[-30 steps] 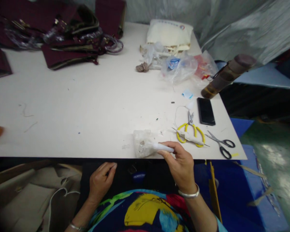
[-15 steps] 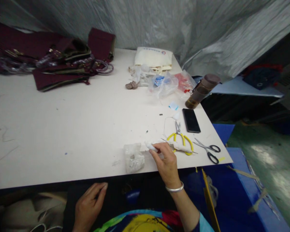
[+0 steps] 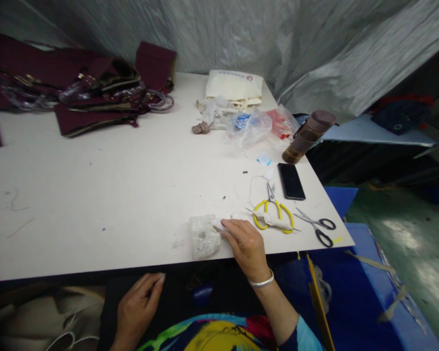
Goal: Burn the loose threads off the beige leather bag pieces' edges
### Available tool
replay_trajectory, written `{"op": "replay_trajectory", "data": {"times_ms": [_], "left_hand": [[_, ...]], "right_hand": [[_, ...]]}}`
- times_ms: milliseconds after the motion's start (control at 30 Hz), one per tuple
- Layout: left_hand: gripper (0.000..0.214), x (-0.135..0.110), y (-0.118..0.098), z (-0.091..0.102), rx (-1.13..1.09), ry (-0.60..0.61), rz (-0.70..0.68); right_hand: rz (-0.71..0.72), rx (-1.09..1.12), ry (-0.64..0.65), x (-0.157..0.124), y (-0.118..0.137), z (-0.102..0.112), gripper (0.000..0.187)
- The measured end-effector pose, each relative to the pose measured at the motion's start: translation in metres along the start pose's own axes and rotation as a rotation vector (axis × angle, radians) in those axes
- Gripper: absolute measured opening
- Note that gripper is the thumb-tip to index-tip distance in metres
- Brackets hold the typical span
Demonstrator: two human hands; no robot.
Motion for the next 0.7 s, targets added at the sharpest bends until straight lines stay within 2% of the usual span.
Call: {"op": "replay_trajectory", "data": {"times_ms": [133,267,400,467,533,600,700], "left_hand": [[0.026,-0.001,0.001,0.000,0.002,-0.001,-0.016],[0.028,-0.001,0.004,-0.002,0.009,-0.013,-0.025],[0.032,0.000,0.005,-0.004,0.020,-0.018,-0.033],[0.033,-0.001,0.005,-0.005,0.028,-0.021,-0.038],[0.031,-0.001,0.005,-0.005,0.033,-0.019,-0.040],[0.028,-0.002,0.004,-0.005,0.028,-0.016,-0.031],[0.026,-0.002,0.003,-0.005,0.017,-0.016,-0.011]], "right_hand": [[-0.019,0.076,0.025,-0.004,0.000,0.001,0.035],[-0.009,0.045,-0.069,-0.009,0.003,0.011,0.029],[0.006,-0.146,-0.273,-0.014,-0.001,0.041,0.017],[-0.006,-0.284,-0.321,-0.015,-0.010,0.060,0.015],[-0.018,-0.415,-0.283,-0.012,-0.024,0.077,0.021],[-0.036,-0.503,-0.182,-0.007,-0.039,0.088,0.026],[-0.025,-0.547,-0.031,-0.003,-0.055,0.091,0.029]]}}
Point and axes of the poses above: each hand's wrist, its own x-axis towards the middle knuckle, its own z-axis out of the back of the hand, y = z × x, the point moved 4 cm from there along x, towards the middle knuckle, and after that the axes turned 12 degrees about x, right-handed, at the moved point
